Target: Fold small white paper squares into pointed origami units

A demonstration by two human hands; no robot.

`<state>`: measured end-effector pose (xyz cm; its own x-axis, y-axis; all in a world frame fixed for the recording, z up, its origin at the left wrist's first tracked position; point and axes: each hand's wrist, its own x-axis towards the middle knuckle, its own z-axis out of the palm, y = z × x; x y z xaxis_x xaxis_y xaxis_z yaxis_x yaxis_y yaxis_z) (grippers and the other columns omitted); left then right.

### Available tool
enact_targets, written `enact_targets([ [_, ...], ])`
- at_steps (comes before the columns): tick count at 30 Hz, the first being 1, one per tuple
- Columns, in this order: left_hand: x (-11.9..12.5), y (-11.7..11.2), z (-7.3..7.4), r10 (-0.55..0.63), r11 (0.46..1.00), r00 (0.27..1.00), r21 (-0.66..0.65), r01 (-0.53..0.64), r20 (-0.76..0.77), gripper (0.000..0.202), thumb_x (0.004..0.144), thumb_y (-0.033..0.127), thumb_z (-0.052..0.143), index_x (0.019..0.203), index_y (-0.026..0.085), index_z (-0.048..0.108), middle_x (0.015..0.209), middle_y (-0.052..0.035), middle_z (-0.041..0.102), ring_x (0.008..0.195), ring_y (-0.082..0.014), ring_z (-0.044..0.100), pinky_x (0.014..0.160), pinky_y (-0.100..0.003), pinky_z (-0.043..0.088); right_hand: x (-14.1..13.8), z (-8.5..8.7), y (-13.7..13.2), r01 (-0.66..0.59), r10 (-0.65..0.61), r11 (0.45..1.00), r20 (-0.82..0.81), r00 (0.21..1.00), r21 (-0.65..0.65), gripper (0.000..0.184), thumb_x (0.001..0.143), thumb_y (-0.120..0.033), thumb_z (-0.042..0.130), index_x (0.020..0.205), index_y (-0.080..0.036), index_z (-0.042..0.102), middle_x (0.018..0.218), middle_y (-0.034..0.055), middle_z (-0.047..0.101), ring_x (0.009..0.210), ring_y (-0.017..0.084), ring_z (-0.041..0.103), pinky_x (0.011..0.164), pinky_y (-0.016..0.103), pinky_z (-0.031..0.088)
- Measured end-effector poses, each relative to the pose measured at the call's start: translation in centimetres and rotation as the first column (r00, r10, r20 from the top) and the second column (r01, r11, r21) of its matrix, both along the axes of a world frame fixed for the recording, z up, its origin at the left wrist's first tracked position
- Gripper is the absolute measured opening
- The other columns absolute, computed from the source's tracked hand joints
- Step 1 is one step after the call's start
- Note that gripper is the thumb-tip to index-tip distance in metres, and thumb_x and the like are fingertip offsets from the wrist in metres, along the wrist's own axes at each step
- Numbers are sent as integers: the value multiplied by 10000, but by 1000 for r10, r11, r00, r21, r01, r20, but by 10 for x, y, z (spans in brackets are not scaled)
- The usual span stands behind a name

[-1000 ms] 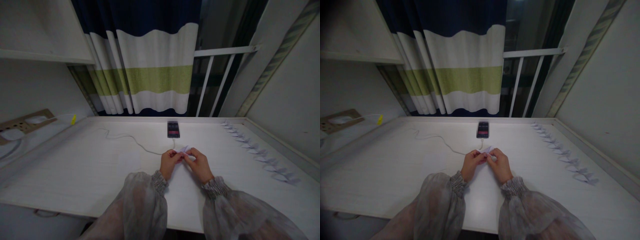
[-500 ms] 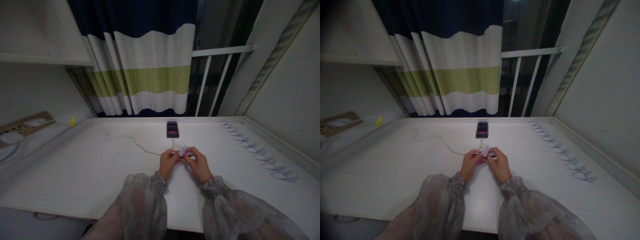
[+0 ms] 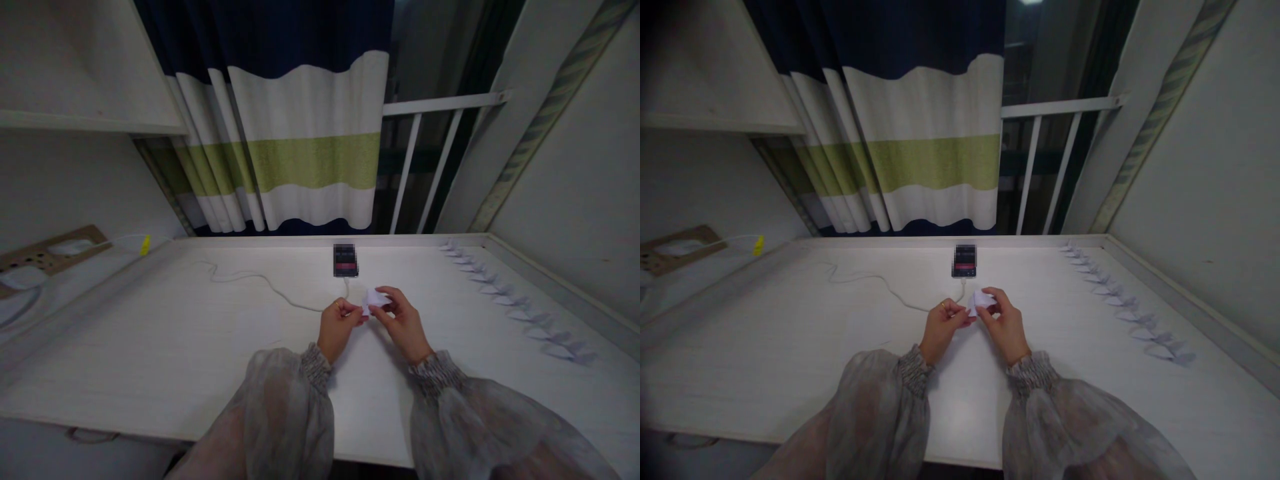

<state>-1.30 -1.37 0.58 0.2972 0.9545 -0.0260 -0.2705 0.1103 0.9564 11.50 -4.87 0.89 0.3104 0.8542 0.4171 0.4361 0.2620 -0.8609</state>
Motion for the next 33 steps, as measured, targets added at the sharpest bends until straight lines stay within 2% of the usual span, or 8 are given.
enact_targets([
  [2, 0, 0, -2, -7, 999, 1000, 38, 8, -24, 276, 540, 231, 708, 621, 140, 461, 592, 6, 584, 587, -122, 600, 593, -245, 474, 0, -1, 0, -6, 6, 1000, -10, 1000, 8, 439, 681, -267, 580, 1095, -204, 450, 743, -7, 566, 614, 132, 551, 618, 279, 460],
  [4, 0, -1, -3, -3, 996, 999, 85, 7, -49, 325, 514, 150, 705, 729, 153, 461, 653, 9, 591, 633, -124, 597, 601, -236, 464, -1, -2, 1, -20, 20, 1000, -5, 1000, -4, 480, 677, -261, 576, 1125, -194, 417, 669, -31, 535, 585, 129, 537, 600, 273, 453],
  [8, -2, -2, -1, -63, 990, 995, 124, 73, -80, 594, 515, 116, 692, 1024, 197, 396, 720, 16, 582, 658, -118, 585, 609, -225, 447, -1, -2, 1, -41, 45, 997, 55, 997, -69, 349, 668, -248, 567, 1000, -181, 485, 603, -38, 517, 559, 134, 519, 569, 272, 441],
  [11, -5, 0, 2, -170, 983, 982, 51, 174, -83, 592, 561, 188, 676, 1085, 209, 402, 664, 35, 548, 591, -108, 562, 602, -252, 459, -3, 0, -1, -54, 64, 992, 89, 994, -112, 303, 656, -237, 567, 949, -173, 525, 642, -14, 559, 574, 140, 527, 550, 270, 436],
  [16, -11, 7, 4, -319, 947, 944, -4, 320, -77, 380, 541, 277, 707, 849, 137, 533, 714, -11, 570, 630, -125, 552, 623, -294, 476, -3, 7, -2, -182, 190, 968, 31, 981, -175, 190, 623, -225, 587, 802, -163, 585, 576, -29, 546, 543, 122, 509, 544, 252, 424],
  [22, -11, 10, -3, -357, 934, 932, -11, 357, -70, 412, 484, 356, 742, 712, 103, 510, 687, 13, 517, 639, -97, 508, 670, -321, 487, 9, 15, -6, -404, 348, 884, -246, 905, -236, 235, 649, -335, 591, 794, -153, 618, 742, 29, 643, 701, 153, 577, 695, 288, 451],
  [26, -9, 8, -5, -382, 924, 920, -16, 382, -87, 418, 489, 382, 734, 702, 105, 504, 658, 25, 496, 613, -83, 496, 663, -308, 484, 14, 20, -8, -384, 357, 890, -148, 922, -246, 249, 664, -366, 593, 794, -165, 662, 811, 46, 658, 786, 179, 577, 757, 304, 434],
  [33, -6, 8, -8, -349, 937, 936, -2, 349, -54, 412, 488, 372, 736, 701, 111, 499, 676, 23, 510, 625, -83, 507, 666, -302, 479, 11, 21, -7, -267, 250, 927, -97, 963, -265, 275, 638, -417, 601, 732, -173, 685, 711, 34, 656, 723, 179, 580, 696, 291, 443],
])
